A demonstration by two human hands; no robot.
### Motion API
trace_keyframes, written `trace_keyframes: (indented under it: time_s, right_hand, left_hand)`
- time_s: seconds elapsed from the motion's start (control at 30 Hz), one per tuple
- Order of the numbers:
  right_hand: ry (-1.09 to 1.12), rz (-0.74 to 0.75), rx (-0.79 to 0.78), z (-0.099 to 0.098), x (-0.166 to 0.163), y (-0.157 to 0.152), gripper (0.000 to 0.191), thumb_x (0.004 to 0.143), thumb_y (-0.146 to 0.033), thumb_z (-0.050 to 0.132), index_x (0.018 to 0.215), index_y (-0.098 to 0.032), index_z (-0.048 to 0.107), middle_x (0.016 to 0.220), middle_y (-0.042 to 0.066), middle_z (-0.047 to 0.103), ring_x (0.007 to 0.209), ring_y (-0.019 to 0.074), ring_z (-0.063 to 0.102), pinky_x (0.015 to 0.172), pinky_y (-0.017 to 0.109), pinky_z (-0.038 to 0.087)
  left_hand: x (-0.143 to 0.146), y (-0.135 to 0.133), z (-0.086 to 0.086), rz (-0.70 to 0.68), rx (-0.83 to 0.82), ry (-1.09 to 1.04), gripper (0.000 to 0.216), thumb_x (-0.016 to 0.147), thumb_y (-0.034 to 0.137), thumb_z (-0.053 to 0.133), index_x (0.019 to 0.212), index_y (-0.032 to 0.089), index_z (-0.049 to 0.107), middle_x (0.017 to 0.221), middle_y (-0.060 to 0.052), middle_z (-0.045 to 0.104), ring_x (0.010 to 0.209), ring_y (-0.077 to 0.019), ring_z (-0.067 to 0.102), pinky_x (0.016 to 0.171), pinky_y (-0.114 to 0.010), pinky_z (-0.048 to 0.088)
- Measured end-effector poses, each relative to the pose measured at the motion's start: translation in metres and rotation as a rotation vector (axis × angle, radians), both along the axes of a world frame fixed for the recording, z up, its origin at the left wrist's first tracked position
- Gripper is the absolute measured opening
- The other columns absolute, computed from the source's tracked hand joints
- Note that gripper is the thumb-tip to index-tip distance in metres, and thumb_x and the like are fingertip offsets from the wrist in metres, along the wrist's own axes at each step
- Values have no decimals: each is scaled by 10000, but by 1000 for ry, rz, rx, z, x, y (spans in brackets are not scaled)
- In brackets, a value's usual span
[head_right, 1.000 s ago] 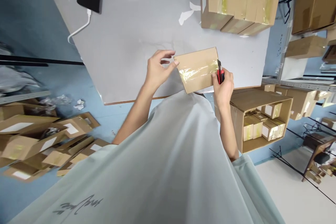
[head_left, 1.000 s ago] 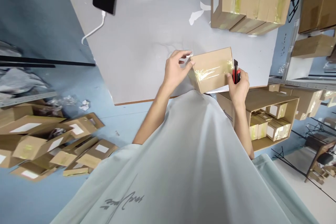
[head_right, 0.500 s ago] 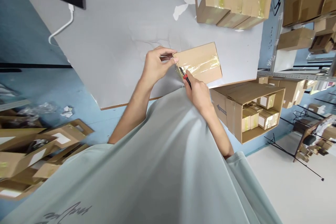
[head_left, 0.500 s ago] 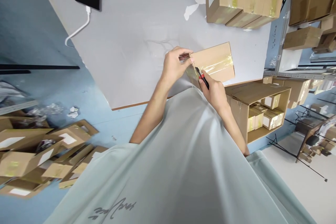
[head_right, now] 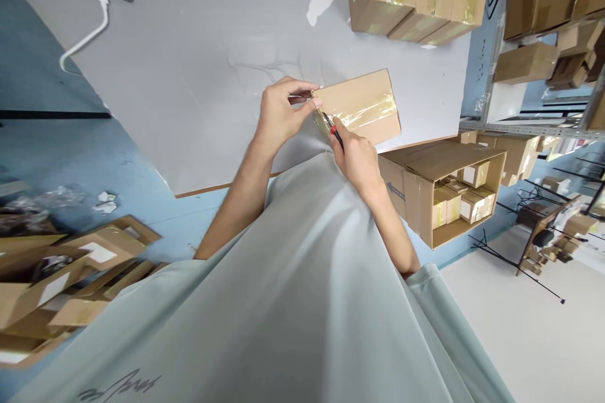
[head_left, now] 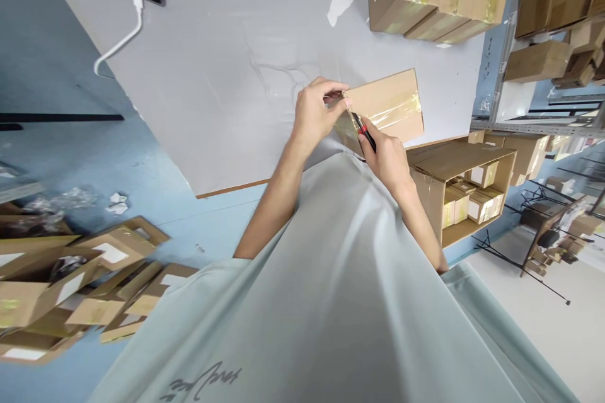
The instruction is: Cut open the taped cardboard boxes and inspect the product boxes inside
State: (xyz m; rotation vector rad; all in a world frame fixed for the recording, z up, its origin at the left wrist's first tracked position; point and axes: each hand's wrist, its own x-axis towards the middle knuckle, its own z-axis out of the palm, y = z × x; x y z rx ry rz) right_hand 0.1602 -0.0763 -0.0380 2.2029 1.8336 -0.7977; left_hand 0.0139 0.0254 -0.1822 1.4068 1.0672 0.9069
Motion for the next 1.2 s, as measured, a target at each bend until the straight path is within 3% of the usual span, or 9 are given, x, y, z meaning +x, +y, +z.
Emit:
trace_keyframes:
  time_s: [0.4, 0.57, 0.73, 1.0, 1.2]
  right_hand:
    - [-90, 28, -94, 10, -11, 14, 624, 1198, -422, 454, 1779, -198, 474, 1302, 183, 850, 1198, 386, 791, 1056, 472, 578]
    - [-163, 16, -173, 23, -21, 20, 565, 1206, -336, 445, 1744, -175, 508, 1280, 222, 837, 1198, 403, 788, 1043, 487, 583]
    - [-207, 10, -246, 28, -26, 13, 493, 1208, -315, 459, 1653, -159, 600, 1217, 251, 836, 1150, 393, 811, 995, 469, 610]
    - [-250, 58, -244, 14, -26, -18, 598, 1152, -232, 383, 1729, -148, 517, 1092, 254, 861, 1014, 365, 847, 829, 408, 645]
    - [-188, 48, -257, 29, -15, -26, 584, 1171, -255, 417, 1741, -173, 514, 1161, 240, 865, 1046, 384, 848, 847, 417, 634]
  left_hand:
    - [3, -2, -2, 28, -34, -34, 281, 969, 391, 850, 1222, 277, 806, 1195, -62, 782, 1209, -273, 762, 1108, -426, 657]
    - [7, -9, 1, 70, -17, 19, 264, 984, 350, 824, 1237, 274, 816, 1206, -57, 782, 1165, -259, 779, 1100, -407, 660]
    - [10, -15, 3, 103, -3, 54, 243, 1007, 311, 787, 1243, 265, 824, 1231, -59, 785, 1137, -244, 786, 1096, -393, 662]
    - [9, -15, -3, 114, 11, 44, 272, 1042, 435, 781, 1267, 284, 808, 1242, -63, 776, 1225, -267, 776, 1115, -396, 657]
    - [9, -23, 4, 147, 41, 87, 338, 1064, 516, 750, 1309, 286, 789, 1260, -69, 778, 1222, -254, 771, 1132, -389, 633]
